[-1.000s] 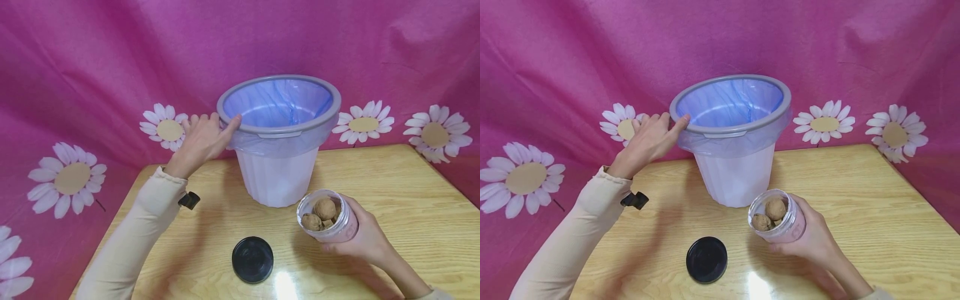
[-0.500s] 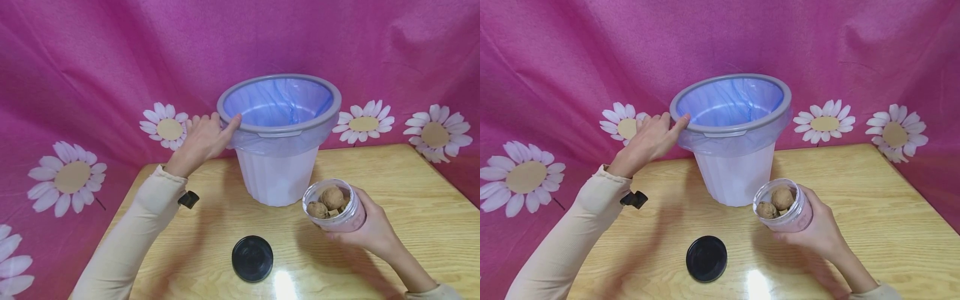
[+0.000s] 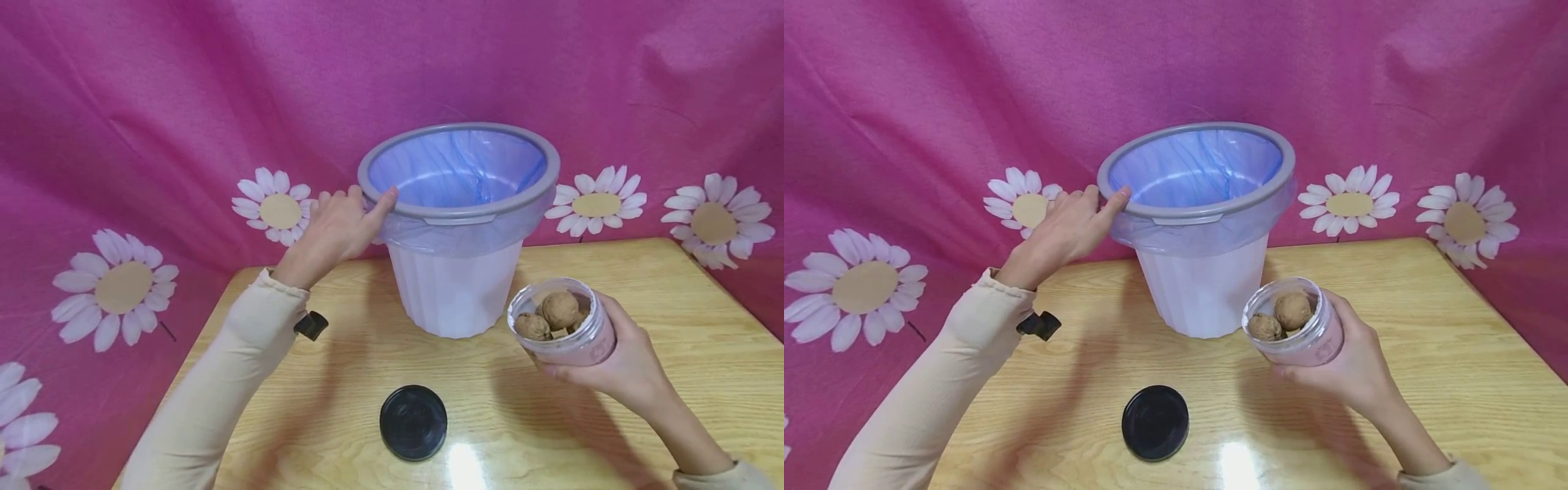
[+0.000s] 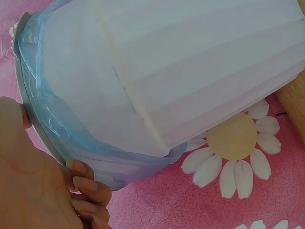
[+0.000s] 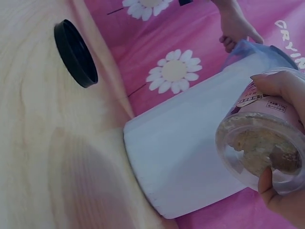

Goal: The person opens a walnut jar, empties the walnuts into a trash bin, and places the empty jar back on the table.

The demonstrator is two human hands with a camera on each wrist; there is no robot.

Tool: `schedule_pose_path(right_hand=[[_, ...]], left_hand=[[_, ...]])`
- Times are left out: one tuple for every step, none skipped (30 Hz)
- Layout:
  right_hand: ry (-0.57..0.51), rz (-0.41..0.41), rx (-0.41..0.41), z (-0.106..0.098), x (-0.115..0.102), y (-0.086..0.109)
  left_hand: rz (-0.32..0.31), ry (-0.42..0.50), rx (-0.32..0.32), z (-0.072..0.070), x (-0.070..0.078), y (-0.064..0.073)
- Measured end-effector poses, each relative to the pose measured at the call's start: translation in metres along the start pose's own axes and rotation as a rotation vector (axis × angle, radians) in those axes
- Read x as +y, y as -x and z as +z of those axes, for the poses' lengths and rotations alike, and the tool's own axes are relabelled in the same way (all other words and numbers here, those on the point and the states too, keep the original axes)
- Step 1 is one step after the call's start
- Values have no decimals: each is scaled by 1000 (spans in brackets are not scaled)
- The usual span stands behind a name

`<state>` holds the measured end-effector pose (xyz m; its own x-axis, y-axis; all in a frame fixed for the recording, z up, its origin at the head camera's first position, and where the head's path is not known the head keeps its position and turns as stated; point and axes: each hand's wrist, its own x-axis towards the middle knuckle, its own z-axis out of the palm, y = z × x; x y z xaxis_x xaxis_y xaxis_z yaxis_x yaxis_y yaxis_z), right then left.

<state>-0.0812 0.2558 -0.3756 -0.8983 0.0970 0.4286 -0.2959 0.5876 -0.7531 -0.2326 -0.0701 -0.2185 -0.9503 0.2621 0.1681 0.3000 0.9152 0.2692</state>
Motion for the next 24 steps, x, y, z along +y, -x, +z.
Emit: schedule_pose_path(right_hand=[[3,3,-1,-1,-1,-1],[8,6,-2,-2,-2,-2],[11,9,-3,-3,-3,-3],[13,10,-5,-3,-5,-4],[15,12,-7,-4,-6,-6],[16,13,-10,-4,-6,-7],[12,13,-12,-5,-7,-8],[14,12,-12,-5,-7,-9],[10,13,-10,-5,-8,-11],[6,14,-8,-6,-8,-12],[3,13,-7,-6,-9,-13],[-2,12,-2,-7,-9,-14],[-5,9,0,-7,-10,-15],[-5,6,2,-8,-11,-16],[-7,4,4,-8,-12,-17],[-7,1,6,-9,-12,-17],[-8,0,7,-9,-13,-18],[-10,4,11,-9,-14,-18],[-7,4,14,-9,-15,-18],[-7,7,19,-10,-15,-18],[-7,11,23,-10,-16,-18],[-10,15,26,-10,-16,-18],[-8,17,29,-11,-17,-19],[-5,18,32,-11,-17,-19]], left_hand=[[0,2,0,0,0,0],[-1,2,-2,0,-1,0],[-1,5,-3,0,-1,0],[-2,6,-3,0,-1,1],[-2,8,-3,0,-1,1],[0,10,-3,0,-2,1],[1,11,-1,-1,-2,1],[1,11,0,-1,-2,1],[2,14,1,-1,-2,1],[3,15,0,0,-2,2],[4,15,0,0,-2,2],[4,16,-1,0,-2,2],[4,16,-1,0,-3,2],[3,17,-2,0,-3,2],[2,17,-3,0,-3,2],[4,18,-1,0,-3,2],[5,17,0,0,-3,2],[6,19,0,0,-2,2],[8,21,2,0,-2,2],[10,23,2,0,-2,1],[12,24,2,0,-2,1],[15,26,3,0,-2,1],[16,24,2,-1,-1,1],[18,23,2,-1,-1,1]])
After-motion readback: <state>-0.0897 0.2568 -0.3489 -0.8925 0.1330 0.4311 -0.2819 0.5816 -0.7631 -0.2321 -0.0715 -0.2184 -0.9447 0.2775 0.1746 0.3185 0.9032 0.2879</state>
